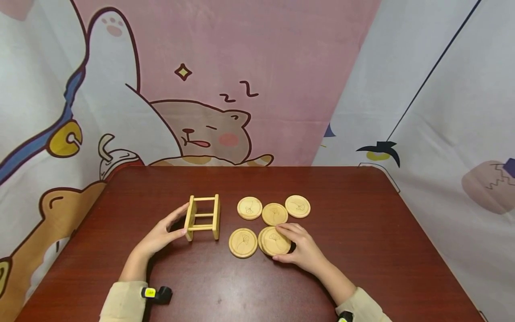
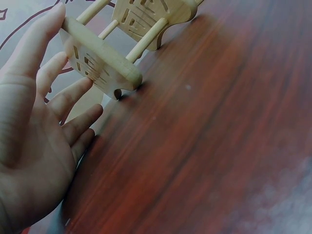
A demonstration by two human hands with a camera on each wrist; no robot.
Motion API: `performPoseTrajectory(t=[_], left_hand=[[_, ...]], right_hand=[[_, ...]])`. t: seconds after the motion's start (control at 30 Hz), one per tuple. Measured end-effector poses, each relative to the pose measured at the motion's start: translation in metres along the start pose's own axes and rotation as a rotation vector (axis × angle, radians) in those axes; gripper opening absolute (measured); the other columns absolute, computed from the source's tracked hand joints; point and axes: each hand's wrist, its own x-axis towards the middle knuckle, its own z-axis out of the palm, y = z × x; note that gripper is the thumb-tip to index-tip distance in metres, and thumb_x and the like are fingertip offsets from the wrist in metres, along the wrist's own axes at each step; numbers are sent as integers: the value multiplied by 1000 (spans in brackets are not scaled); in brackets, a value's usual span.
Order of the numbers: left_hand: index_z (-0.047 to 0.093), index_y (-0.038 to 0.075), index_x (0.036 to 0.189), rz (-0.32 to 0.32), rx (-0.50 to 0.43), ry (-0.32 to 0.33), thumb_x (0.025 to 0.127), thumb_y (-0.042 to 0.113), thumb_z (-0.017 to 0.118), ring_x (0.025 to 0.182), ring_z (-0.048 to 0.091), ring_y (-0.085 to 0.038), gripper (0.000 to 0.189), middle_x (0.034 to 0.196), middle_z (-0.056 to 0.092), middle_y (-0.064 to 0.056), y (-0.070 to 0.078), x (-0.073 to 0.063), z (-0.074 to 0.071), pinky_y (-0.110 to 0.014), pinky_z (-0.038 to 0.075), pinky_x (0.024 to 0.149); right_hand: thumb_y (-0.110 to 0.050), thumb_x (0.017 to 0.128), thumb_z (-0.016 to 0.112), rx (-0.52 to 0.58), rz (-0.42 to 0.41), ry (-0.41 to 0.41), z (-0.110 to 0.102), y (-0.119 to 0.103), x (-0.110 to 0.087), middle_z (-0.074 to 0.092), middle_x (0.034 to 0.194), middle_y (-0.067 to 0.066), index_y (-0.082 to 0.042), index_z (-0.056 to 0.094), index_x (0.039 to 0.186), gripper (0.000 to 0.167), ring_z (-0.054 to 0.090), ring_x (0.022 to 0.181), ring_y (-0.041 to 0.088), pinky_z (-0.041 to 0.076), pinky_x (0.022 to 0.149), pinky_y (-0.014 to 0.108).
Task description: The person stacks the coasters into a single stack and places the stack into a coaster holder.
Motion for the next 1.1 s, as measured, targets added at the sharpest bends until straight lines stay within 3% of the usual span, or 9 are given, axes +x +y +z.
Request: performPoseTrajectory(t=[1.1], left_hand=[[32, 26, 150, 3, -13, -8, 90, 12, 67, 135, 29, -33, 71, 150, 35, -8, -2, 0, 0, -62, 18, 102]], right_hand=[[-50, 70, 81, -36, 46, -74, 8, 2, 4, 57, 130, 4, -4, 61, 128, 77, 50, 119, 19, 39, 96, 45]])
